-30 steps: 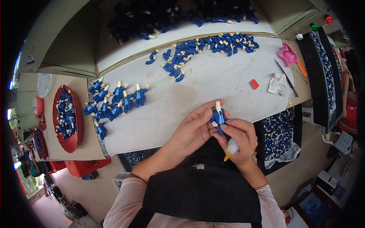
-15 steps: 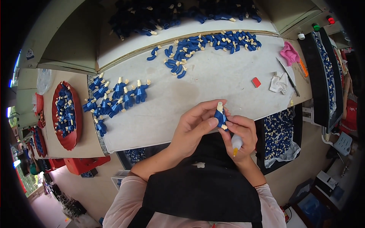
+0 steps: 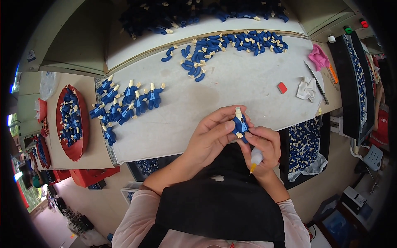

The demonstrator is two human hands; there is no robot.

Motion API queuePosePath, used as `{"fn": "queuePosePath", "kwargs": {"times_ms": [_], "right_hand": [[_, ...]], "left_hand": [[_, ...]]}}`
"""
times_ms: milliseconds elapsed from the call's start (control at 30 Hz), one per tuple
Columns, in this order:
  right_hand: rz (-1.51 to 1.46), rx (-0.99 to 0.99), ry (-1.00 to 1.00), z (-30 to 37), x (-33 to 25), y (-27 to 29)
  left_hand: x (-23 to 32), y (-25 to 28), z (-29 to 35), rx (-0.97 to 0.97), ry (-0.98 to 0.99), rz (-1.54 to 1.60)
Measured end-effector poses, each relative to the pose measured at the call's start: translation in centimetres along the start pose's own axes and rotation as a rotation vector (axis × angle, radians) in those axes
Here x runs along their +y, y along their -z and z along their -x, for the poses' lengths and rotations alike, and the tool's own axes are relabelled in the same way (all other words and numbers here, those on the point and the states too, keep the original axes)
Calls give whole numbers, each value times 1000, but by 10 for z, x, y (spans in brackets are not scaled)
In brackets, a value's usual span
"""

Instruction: The person applies glue onto figurine bodies using a squeeze bottle and attaches arm pieces to the figurines by hand.

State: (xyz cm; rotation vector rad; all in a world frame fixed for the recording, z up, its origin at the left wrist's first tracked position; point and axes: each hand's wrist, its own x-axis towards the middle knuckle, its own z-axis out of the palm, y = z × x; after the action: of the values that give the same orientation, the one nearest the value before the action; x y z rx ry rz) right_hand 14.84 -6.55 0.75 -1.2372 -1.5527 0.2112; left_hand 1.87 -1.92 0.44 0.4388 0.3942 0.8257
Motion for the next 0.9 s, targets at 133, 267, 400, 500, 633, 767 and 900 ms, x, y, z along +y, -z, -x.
{"fn": "queuePosePath", "kwargs": {"times_ms": [133, 267, 400, 500, 633, 767, 900], "right_hand": [[23, 3, 17, -2, 0, -1], [23, -5, -1, -1, -1, 0], [16, -16, -11, -1, -1, 0], [12, -18, -1, 0, 1, 0], [15, -22, -15, 2, 2, -3], [1, -14, -14, 2, 2, -4], [-1, -11, -14, 2, 4, -5]], "left_hand": [[0, 0, -1, 5, 22, 63], [0, 0, -1, 14, 31, 60], [3, -2, -1, 22, 67, 40], [3, -1, -1, 24, 81, 41], [1, 0, -1, 56, 79, 107], [-1, 2, -1, 46, 68, 112], [-1, 4, -1, 54, 66, 115]]}}
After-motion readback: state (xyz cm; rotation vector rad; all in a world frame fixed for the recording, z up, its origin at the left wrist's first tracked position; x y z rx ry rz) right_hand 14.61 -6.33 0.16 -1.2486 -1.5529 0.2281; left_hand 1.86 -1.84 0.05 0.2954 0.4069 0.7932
